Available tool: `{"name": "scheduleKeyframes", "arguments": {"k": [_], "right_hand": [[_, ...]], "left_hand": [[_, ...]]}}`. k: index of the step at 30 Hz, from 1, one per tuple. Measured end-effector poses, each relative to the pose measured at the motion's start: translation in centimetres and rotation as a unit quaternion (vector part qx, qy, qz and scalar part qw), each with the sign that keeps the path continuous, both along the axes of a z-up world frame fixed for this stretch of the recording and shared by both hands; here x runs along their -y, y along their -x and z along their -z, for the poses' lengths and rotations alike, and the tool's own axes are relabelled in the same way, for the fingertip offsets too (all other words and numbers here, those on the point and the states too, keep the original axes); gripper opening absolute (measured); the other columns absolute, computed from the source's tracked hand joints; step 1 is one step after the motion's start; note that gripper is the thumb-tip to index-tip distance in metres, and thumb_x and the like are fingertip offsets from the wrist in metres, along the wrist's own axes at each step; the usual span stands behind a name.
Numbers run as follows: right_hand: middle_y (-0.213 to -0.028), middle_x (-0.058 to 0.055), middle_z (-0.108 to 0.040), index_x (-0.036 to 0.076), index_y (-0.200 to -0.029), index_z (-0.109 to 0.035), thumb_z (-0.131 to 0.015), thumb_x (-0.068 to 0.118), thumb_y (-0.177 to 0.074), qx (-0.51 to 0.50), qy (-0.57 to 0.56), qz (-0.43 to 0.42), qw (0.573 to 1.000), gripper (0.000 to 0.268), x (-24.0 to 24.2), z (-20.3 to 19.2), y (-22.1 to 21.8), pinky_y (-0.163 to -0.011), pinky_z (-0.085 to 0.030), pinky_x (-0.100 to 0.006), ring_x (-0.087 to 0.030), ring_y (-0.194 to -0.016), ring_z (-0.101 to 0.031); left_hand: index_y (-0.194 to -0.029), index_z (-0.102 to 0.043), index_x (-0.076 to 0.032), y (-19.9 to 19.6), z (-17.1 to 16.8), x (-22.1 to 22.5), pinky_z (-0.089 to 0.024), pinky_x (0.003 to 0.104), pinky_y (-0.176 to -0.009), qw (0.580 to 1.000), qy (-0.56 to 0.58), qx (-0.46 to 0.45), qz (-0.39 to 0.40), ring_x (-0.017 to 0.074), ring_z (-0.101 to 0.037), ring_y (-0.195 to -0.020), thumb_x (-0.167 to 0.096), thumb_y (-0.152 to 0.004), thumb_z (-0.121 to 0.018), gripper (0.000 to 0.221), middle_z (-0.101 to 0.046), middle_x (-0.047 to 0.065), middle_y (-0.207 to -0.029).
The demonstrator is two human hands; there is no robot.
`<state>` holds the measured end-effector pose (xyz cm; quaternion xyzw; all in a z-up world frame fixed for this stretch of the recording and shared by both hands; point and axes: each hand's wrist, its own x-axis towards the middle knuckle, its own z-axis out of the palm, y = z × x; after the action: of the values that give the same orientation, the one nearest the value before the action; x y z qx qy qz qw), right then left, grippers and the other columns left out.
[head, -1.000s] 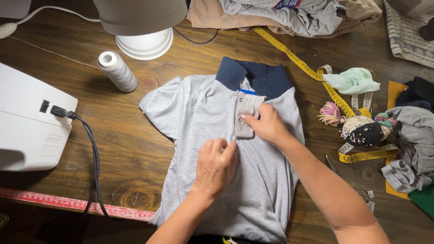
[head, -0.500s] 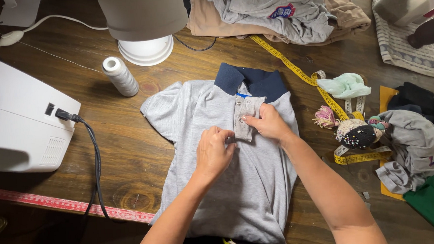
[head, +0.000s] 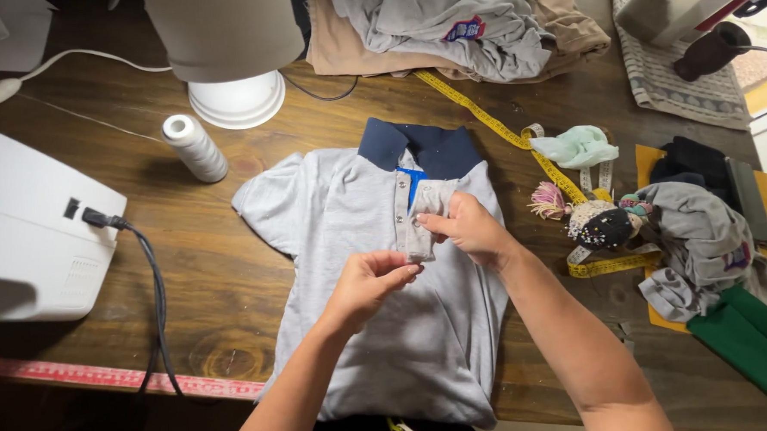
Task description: Measuring and inspecting the placket of a polo shirt using a ruler
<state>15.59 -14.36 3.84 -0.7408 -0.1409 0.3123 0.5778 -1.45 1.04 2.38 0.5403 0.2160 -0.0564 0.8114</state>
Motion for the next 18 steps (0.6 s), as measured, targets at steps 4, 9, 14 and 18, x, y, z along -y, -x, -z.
{"name": "scheduleKeyframes", "arguments": {"k": [4, 9, 14, 18], "right_hand": [[-0.072, -0.007, -0.072, 0.001, -0.086, -0.072, -0.081, 0.007, -0.086, 0.002, -0.006, 0.006, 1.0, 0.01, -0.5, -1.2, 1.6, -0.052, -0.054, -0.024, -0.013, -0.059, -0.066], [-0.073, -0.006, -0.073, 0.003, -0.089, -0.073, -0.081, 0.01, -0.087, 0.004, -0.002, 0.006, 1.0, 0.01, -0.8, -2.5, 2.6, -0.05, -0.054, -0.024, -0.013, -0.059, -0.067], [-0.071, -0.006, -0.071, 0.003, -0.089, -0.073, -0.081, 0.008, -0.085, 0.01, 0.014, 0.028, 0.999, 0.01, -1.1, -3.6, 4.1, -0.05, -0.054, -0.024, -0.014, -0.059, -0.066], [-0.076, -0.004, -0.072, 0.002, -0.1, -0.072, -0.081, 0.009, -0.085, 0.028, 0.04, 0.056, 0.997, 0.018, -1.3, -4.9, 5.2, -0.054, -0.055, -0.024, -0.012, -0.062, -0.065]], "left_hand": [[-0.102, -0.08, -0.001, 0.4, -2.2, 0.5, -0.057, 0.02, -0.069, 1.0, 0.018, -0.006, 0.009, 0.0093, -0.068, -0.071, -0.018, -0.085, -0.083, 0.024, -0.079, 0.013, -0.079], [-0.104, -0.079, 0.002, 0.9, -1.9, 0.5, -0.06, 0.021, -0.072, 1.0, 0.022, -0.003, 0.0, 0.0136, -0.076, -0.079, -0.017, -0.087, -0.08, 0.025, -0.081, 0.015, -0.088], [-0.105, -0.078, 0.005, 1.2, -2.3, 0.9, -0.06, 0.021, -0.069, 0.999, 0.041, 0.004, -0.022, 0.0136, -0.075, -0.074, -0.013, -0.09, -0.076, 0.024, -0.08, 0.016, -0.085], [-0.104, -0.08, 0.003, 1.6, -2.4, 0.8, -0.06, 0.022, -0.071, 0.999, 0.03, 0.008, -0.025, 0.0132, -0.074, -0.075, -0.013, -0.09, -0.076, 0.021, -0.081, 0.015, -0.086]]}}
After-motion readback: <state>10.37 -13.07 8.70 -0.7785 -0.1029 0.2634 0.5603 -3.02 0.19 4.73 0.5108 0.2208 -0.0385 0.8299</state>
